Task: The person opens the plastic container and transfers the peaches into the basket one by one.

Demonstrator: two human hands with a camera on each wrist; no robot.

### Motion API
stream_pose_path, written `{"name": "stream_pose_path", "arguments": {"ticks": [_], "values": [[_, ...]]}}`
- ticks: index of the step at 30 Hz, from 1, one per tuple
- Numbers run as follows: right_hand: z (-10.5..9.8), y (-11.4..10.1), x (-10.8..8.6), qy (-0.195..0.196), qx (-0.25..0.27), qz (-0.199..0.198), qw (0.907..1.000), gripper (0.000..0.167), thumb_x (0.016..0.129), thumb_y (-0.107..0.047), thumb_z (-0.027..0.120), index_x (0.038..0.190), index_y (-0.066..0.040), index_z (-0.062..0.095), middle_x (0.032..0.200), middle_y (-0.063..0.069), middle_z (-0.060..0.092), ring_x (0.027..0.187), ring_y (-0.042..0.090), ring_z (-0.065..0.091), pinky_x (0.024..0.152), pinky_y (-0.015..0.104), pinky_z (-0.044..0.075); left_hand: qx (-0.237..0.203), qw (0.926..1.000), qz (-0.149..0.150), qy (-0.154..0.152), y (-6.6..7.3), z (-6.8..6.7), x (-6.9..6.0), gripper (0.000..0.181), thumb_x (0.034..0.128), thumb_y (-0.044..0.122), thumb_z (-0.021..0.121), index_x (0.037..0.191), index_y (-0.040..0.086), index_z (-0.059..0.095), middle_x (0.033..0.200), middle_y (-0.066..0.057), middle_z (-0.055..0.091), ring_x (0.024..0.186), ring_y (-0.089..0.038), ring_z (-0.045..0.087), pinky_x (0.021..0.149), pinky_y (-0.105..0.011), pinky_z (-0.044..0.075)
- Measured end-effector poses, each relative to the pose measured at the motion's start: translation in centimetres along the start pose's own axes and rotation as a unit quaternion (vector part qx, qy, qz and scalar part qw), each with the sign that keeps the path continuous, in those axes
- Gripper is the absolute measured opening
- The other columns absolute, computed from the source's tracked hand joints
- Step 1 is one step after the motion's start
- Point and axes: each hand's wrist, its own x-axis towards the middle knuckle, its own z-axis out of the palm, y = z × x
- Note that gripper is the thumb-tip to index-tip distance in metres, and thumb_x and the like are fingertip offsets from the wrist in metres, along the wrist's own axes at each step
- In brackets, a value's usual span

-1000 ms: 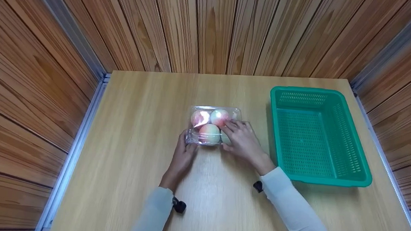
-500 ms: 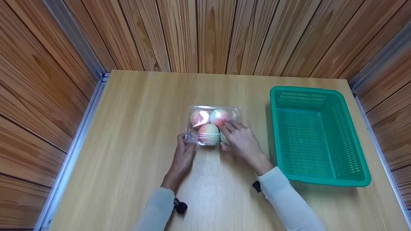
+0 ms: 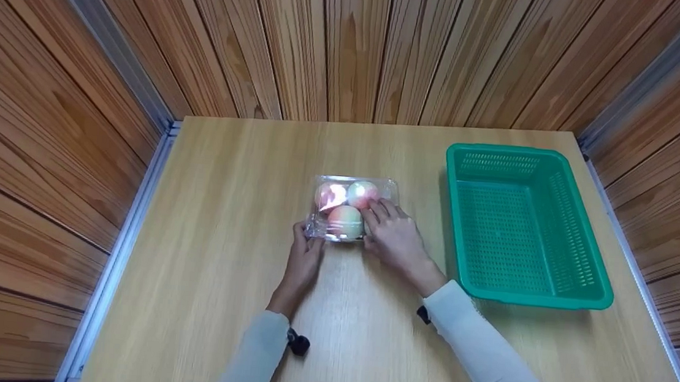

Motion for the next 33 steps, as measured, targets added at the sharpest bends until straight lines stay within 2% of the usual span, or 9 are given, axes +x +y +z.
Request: {"name": "stream_pose_path", "arguments": {"ticks": [6, 11, 14, 17, 22, 29, 32, 33], "values": [[0.0, -0.1, 0.3, 0.004, 0.024, 0.016, 0.9996, 0.067, 0.095, -0.040, 0.080, 0.149, -0.008, 0.058, 0.151, 0.014, 0.063, 0.139, 0.036, 0.058, 0.105, 0.051, 0.057, 0.003, 1.0000, -0.007, -0.005, 0.1, 0.1, 0.0, 0.043, 0.1130, 0.033, 0.049, 0.149, 0.015, 0.033, 0.164, -0.012, 0.044, 0.160, -0.030, 0.034, 0.130, -0.052, 0.027], [-0.2, -0.3, 0.9, -0.007, 0.006, 0.023, 0.9997, 0.068, 0.093, -0.042, 0.083, 0.147, -0.009, 0.058, 0.147, 0.013, 0.063, 0.134, 0.035, 0.059, 0.092, 0.047, 0.063, 0.005, 1.0000, -0.005, -0.001, 0.1, 0.1, 0.0, 0.043, 0.1127, 0.033, 0.049, 0.149, 0.015, 0.033, 0.160, -0.011, 0.048, 0.159, -0.029, 0.035, 0.130, -0.053, 0.027], [-0.5, -0.4, 1.4, -0.021, 0.007, 0.026, 0.9994, 0.069, 0.091, -0.041, 0.085, 0.146, -0.010, 0.057, 0.143, 0.014, 0.062, 0.131, 0.035, 0.059, 0.089, 0.046, 0.063, -0.001, 1.0000, 0.000, 0.004, 0.1, 0.2, 0.0, 0.043, 0.1130, 0.031, 0.049, 0.149, 0.014, 0.033, 0.159, -0.012, 0.048, 0.159, -0.030, 0.036, 0.130, -0.053, 0.028], [-0.8, -0.5, 1.8, -0.043, 0.016, 0.031, 0.9985, 0.072, 0.089, -0.040, 0.087, 0.148, -0.012, 0.055, 0.142, 0.015, 0.059, 0.132, 0.036, 0.057, 0.095, 0.049, 0.061, -0.005, 0.9999, 0.003, 0.008, 0.1, 0.3, 0.0, 0.043, 0.1128, 0.030, 0.050, 0.149, 0.014, 0.033, 0.160, -0.012, 0.048, 0.159, -0.029, 0.036, 0.129, -0.052, 0.029], [-0.7, -0.3, 2.4, -0.074, 0.019, 0.046, 0.9960, 0.077, 0.086, -0.044, 0.088, 0.151, -0.016, 0.055, 0.143, 0.016, 0.055, 0.138, 0.037, 0.050, 0.109, 0.057, 0.051, -0.005, 0.9998, 0.017, 0.012, 0.0, 0.4, 0.0, 0.045, 0.1115, 0.026, 0.052, 0.149, 0.011, 0.034, 0.159, -0.015, 0.048, 0.157, -0.032, 0.039, 0.128, -0.051, 0.032], [-0.2, -0.4, 2.7, -0.060, 0.001, 0.025, 0.9979, 0.073, 0.085, -0.042, 0.088, 0.145, -0.012, 0.059, 0.137, 0.016, 0.060, 0.131, 0.039, 0.054, 0.113, 0.062, 0.046, 0.019, 0.9986, 0.027, 0.040, -0.5, 0.7, 0.0, 0.051, 0.1091, 0.026, 0.057, 0.153, 0.009, 0.035, 0.158, -0.019, 0.050, 0.153, -0.034, 0.045, 0.126, -0.051, 0.035], [-0.4, -0.6, 2.7, -0.054, -0.026, 0.009, 0.9981, 0.069, 0.089, -0.039, 0.086, 0.146, -0.010, 0.060, 0.133, 0.016, 0.063, 0.126, 0.038, 0.057, 0.112, 0.061, 0.048, 0.023, 0.9979, 0.034, 0.051, -0.7, 0.8, 0.0, 0.051, 0.1101, 0.030, 0.056, 0.153, 0.010, 0.036, 0.157, -0.018, 0.052, 0.152, -0.032, 0.046, 0.126, -0.051, 0.036], [-0.5, -0.7, 2.7, -0.053, -0.034, 0.004, 0.9980, 0.067, 0.090, -0.037, 0.084, 0.147, -0.009, 0.060, 0.132, 0.016, 0.064, 0.124, 0.038, 0.058, 0.108, 0.058, 0.052, 0.020, 0.9976, 0.036, 0.055, -0.8, 0.8, 0.0, 0.051, 0.1103, 0.031, 0.056, 0.153, 0.010, 0.036, 0.157, -0.018, 0.052, 0.151, -0.032, 0.046, 0.125, -0.050, 0.036]]}}
